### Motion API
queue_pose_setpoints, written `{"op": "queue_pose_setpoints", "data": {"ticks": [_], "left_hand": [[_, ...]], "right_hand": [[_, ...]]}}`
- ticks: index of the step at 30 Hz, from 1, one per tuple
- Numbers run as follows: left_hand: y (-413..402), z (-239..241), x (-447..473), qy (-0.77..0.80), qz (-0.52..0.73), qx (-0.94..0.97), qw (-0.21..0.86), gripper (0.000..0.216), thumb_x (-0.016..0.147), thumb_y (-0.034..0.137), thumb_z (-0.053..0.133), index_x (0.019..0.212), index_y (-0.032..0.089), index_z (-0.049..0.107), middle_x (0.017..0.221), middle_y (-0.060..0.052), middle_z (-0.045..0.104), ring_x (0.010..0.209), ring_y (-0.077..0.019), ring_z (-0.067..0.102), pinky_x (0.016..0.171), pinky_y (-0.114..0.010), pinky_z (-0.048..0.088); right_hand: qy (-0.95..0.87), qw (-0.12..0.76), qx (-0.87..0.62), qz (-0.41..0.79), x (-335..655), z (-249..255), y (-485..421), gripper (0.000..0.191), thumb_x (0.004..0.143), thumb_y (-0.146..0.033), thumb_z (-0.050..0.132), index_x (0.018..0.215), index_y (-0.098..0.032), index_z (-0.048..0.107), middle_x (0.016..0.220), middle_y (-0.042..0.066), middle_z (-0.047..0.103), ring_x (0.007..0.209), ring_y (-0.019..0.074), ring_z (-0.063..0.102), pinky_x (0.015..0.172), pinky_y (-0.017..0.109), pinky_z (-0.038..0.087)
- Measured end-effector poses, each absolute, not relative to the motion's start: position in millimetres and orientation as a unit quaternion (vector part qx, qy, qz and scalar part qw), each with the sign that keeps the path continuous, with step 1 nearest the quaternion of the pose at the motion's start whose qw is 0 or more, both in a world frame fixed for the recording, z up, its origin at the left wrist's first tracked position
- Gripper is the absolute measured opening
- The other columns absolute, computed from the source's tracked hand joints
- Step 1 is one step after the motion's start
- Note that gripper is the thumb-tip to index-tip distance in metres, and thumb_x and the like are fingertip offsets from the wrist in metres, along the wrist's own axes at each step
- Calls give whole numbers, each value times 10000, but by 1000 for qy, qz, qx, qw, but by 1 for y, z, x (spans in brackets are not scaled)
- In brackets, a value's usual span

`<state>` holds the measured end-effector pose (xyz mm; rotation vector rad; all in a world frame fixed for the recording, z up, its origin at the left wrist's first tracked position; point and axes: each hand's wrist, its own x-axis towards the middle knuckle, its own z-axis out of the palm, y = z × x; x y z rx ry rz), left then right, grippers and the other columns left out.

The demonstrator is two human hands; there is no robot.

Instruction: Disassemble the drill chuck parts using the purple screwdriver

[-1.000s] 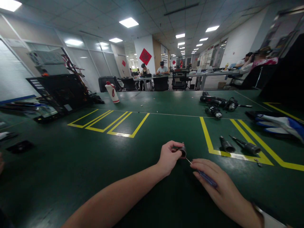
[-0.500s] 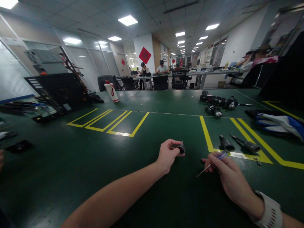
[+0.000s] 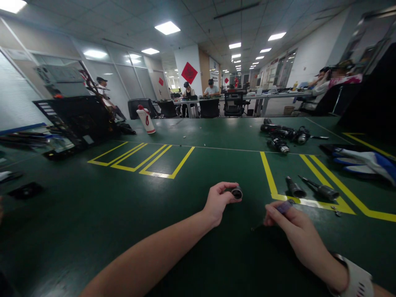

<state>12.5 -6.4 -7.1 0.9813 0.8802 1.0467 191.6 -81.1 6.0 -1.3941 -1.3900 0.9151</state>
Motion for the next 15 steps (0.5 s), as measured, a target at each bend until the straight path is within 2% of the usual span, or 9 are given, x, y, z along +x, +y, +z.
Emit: {"op": "queue_pose_setpoints", "data": {"ticks": [4,6,10,15], "left_hand": [[-6,-7,12,387,463,431,671,339,726,-31,594,1014,140,651,987,-77,672,917,-180,641,860,-361,534],[-7,-8,11,387,461,438,668,364,712,-31,614,1023,153,657,992,-69,679,921,-181,641,873,-364,527],[-7,-9,11,389,455,451,662,367,722,-22,607,1036,160,664,978,-68,688,903,-175,646,872,-363,525],[-8,-9,12,383,452,457,663,378,708,-23,626,1039,154,667,961,-74,693,877,-174,652,881,-384,517]], "right_hand": [[-492,511,-516,481,192,-3,-79,331,785,-510,588,730,-189,646,661,33,675,651,211,663,635,366,556],[-492,531,-490,486,195,-7,-80,281,826,-458,567,801,-196,667,763,47,697,747,219,673,702,383,564],[-592,526,-478,381,197,-6,-84,203,847,-375,570,948,-235,677,953,61,709,866,226,668,763,381,564],[-695,502,-459,233,190,1,-88,184,839,-290,577,990,-272,681,1035,61,705,953,234,664,810,382,567]]}}
